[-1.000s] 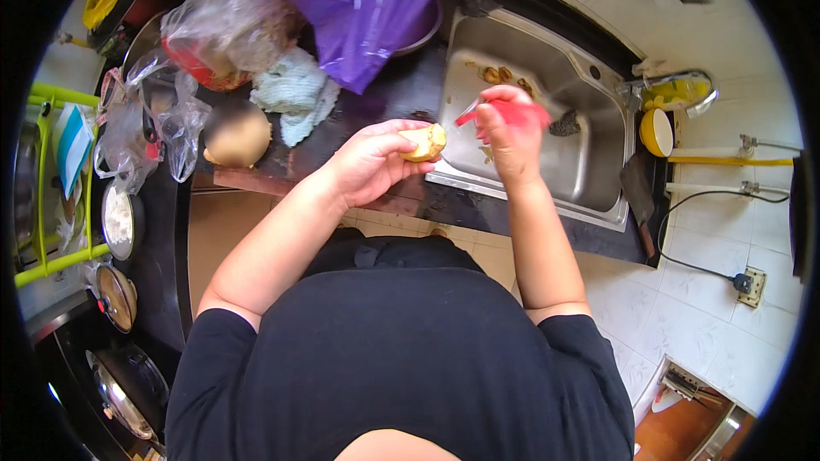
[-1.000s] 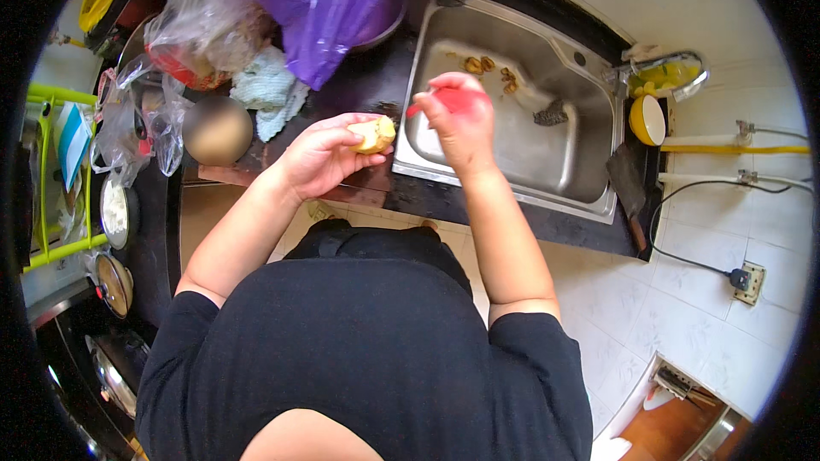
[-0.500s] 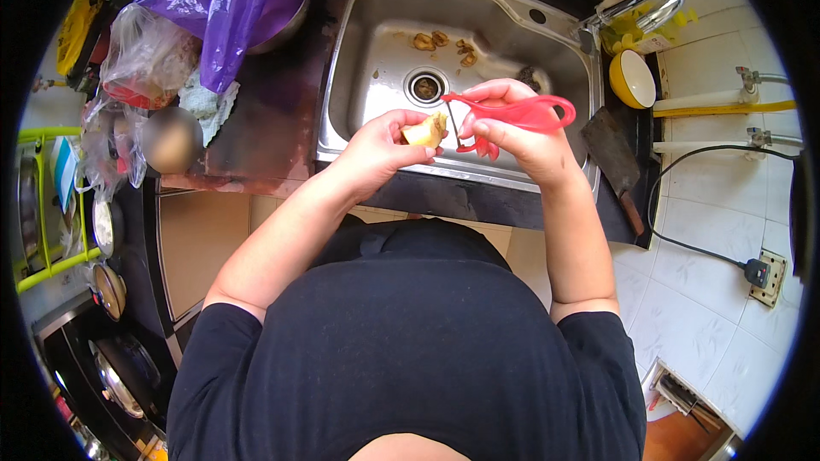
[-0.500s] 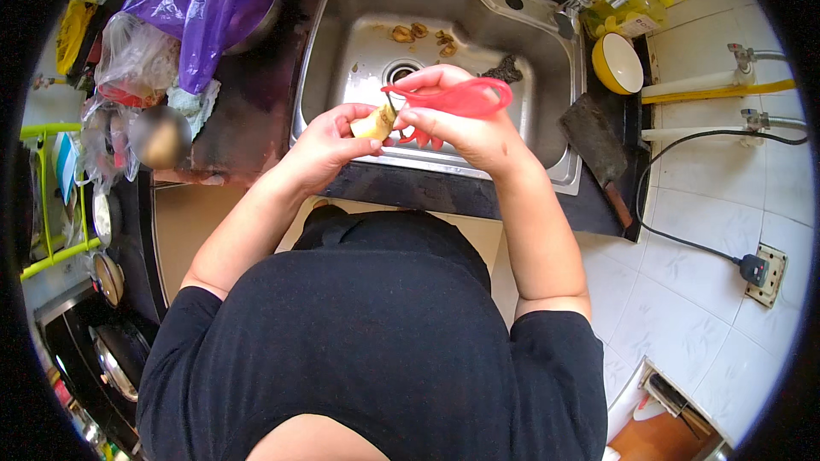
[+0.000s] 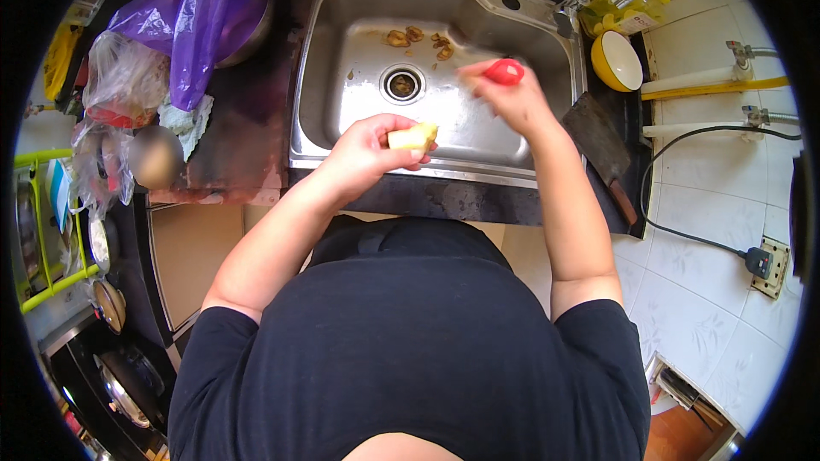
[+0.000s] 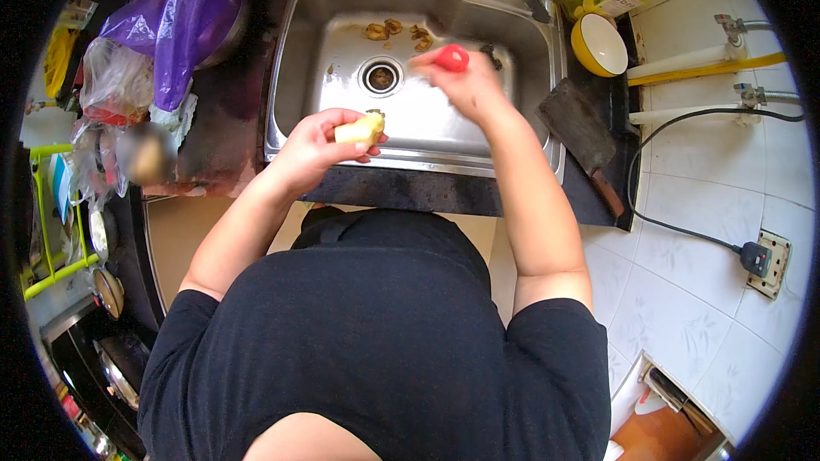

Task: The person prepares ginger by washing it, peeling it with a knife and a peeler, and slicing it into small pieces on a cutting board. They then scoop cooked green beans from a pot on the stove into a metal bowl using a slotted spoon.

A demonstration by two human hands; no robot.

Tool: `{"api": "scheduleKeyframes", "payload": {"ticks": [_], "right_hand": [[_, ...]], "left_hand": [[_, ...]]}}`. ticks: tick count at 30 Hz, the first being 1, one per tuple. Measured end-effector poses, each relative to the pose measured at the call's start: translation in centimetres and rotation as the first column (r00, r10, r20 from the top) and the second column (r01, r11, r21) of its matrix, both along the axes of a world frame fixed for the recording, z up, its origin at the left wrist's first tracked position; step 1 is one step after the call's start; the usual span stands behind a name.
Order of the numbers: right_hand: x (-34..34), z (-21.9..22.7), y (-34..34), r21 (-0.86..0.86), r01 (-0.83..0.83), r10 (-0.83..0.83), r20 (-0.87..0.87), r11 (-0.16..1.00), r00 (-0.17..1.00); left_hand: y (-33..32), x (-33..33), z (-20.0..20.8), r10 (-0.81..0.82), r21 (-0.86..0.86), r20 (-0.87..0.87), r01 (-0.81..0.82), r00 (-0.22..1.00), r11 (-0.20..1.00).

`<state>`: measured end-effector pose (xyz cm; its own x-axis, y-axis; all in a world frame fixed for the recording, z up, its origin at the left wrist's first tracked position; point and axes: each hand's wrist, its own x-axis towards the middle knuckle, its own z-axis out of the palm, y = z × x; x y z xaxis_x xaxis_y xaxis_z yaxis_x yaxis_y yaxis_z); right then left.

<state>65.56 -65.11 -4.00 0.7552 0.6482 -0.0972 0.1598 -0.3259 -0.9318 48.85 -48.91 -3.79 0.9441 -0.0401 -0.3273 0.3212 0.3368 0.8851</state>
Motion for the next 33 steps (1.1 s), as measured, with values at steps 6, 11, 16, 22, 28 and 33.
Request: {"api": "scheduleKeyframes", "payload": {"ticks": [6,11,16,22,28,33], "right_hand": [[-3.3,3.8,1.6,0.219,-0.016,0.095,-0.354,0.976,0.93],[-4.9,3.0,3.0,0.32,-0.043,0.199,-0.471,0.946,0.859],[-2.0,0.7,2.3,0.142,0.212,-0.173,-0.243,0.967,0.954],[-2.5,1.7,1.0,0.188,0.125,-0.073,-0.262,0.974,0.962],[-4.1,3.2,1.5,0.408,0.104,0.106,-0.461,0.907,0.881],[-3.7,3.6,1.5,0.399,-0.043,0.229,-0.432,0.916,0.872]], "left_hand": [[0.7,0.0,-2.2,0.099,0.45,0.049,-0.111,0.994,0.886],[0.3,0.7,-0.5,0.166,0.709,0.046,-0.149,0.985,0.689],[0.5,0.0,-1.7,0.187,0.588,0.063,-0.188,0.98,0.787],[0.8,0.3,-0.5,0.244,-0.157,-0.052,-0.25,0.968,0.956],[0.6,0.3,-1.5,0.15,-0.057,0.008,-0.15,0.989,0.987],[-0.3,0.1,-0.5,0.109,0.042,0.065,-0.112,0.992,0.993]]}}
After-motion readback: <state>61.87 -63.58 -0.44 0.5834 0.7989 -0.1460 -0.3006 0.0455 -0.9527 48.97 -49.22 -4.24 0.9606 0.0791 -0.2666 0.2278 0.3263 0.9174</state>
